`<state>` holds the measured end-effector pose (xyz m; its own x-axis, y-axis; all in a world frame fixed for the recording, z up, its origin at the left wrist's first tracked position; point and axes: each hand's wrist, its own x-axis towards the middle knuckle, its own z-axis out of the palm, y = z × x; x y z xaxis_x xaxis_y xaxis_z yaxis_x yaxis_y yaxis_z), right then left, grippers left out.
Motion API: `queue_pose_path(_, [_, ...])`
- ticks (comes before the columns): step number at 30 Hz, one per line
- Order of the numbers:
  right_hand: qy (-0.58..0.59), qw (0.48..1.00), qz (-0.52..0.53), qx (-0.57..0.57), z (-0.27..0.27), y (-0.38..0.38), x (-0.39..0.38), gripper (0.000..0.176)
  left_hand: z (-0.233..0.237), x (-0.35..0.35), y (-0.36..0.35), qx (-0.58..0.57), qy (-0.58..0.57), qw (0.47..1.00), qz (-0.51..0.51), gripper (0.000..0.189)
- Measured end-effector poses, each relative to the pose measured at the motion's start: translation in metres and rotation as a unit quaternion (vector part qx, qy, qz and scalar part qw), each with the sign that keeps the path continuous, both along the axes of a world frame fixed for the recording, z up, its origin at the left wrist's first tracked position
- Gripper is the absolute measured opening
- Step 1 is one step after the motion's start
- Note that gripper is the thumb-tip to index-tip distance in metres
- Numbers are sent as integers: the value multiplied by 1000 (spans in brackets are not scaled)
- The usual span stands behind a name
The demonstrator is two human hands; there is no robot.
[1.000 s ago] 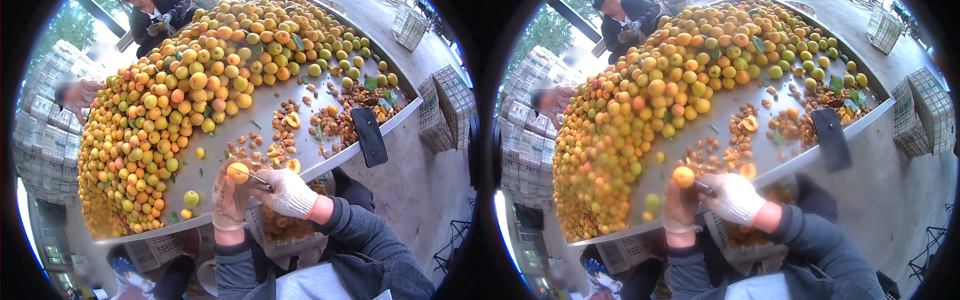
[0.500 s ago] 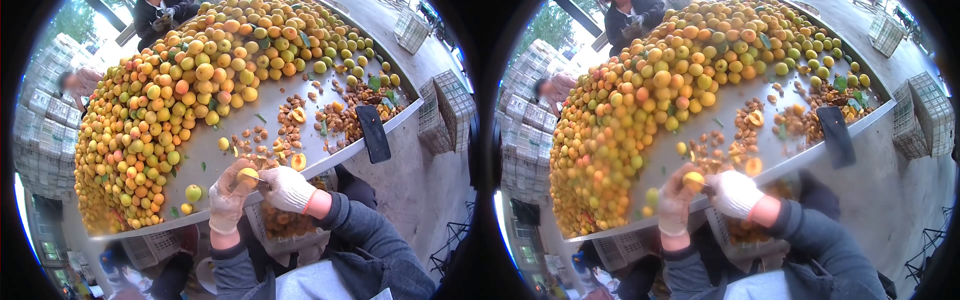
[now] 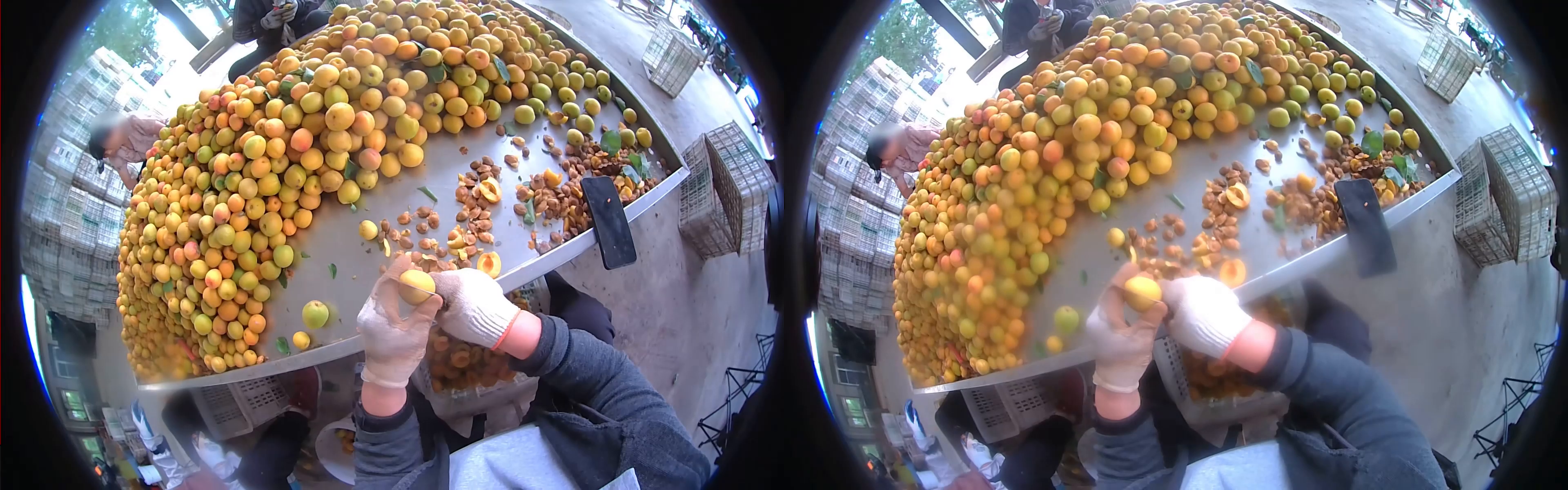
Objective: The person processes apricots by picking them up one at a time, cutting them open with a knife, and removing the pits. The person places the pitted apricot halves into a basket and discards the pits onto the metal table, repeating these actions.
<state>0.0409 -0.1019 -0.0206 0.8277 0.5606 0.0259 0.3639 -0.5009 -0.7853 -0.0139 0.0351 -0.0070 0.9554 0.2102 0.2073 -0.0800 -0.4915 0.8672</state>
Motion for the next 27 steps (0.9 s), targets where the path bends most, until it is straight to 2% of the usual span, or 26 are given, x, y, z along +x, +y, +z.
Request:
queue_pose_path(1, [8, 1000, 6, 19, 0, 0, 0, 17, 0, 0, -2, -1, -1, 1000, 0, 60])
queue_pose_path(3, [14, 999, 14, 37, 1, 0, 1, 19, -3, 0, -7, -160, -48, 986, 5, 60])
queue_pose_path(4, [11, 999, -5, 43, 3, 2, 1, 25, -6, 1, -5, -161, -50, 986, 6, 60])
queue_pose_path(6, [7, 998, -23, 50, 5, 4, 0, 31, -12, 4, 1, -328, -10, 943, -51, 57])
queue_pose_path(10, [-10, 999, -25, 17, 10, 3, -3, 32, -9, 1, -4, -393, 28, 919, -1, 53])
queue_pose_path(11, [-1, 999, -24, 24, 10, 3, -3, 33, -6, 1, -4, -226, -5, 974, 13, 53])
queue_pose_path(12, [1, 999, -25, 23, 8, 2, -3, 33, -5, 1, -3, -51, -35, 998, 24, 53])
queue_pose_path(13, [17, 999, -15, 35, 6, 0, -2, 33, -5, 2, -1, -52, -33, 998, 22, 53])
queue_pose_path(15, [32, 998, -8, 47, 2, -2, -1, 33, -4, 5, 2, 155, -115, 981, 10, 52])
queue_pose_path(16, [73, 995, 1, 75, 0, -2, 0, 33, -5, 6, 0, 154, -116, 981, 7, 52])
queue_pose_path(18, [110, 989, 10, 103, 1, -1, 1, 32, -6, 7, -4, -50, -76, 996, 1, 53])
queue_pose_path(19, [74, 991, -9, 114, 3, 0, 0, 30, -9, 7, -7, -50, -77, 996, 1, 53])
queue_pose_path(21, [40, 991, -28, 126, 5, 2, -1, 27, -16, 8, -11, -321, -56, 945, -18, 52])
queue_pose_path(22, [16, 995, -39, 85, 7, 3, -1, 24, -16, 7, -10, -320, -55, 946, -18, 52])
queue_pose_path(24, [-8, 998, -48, 42, 6, 4, -2, 21, -10, 8, -9, -424, -10, 905, -28, 51])
queue_pose_path(27, [-33, 996, -73, 29, 3, 6, -7, 15, -1, 6, -15, -373, 34, 927, 28, 49])
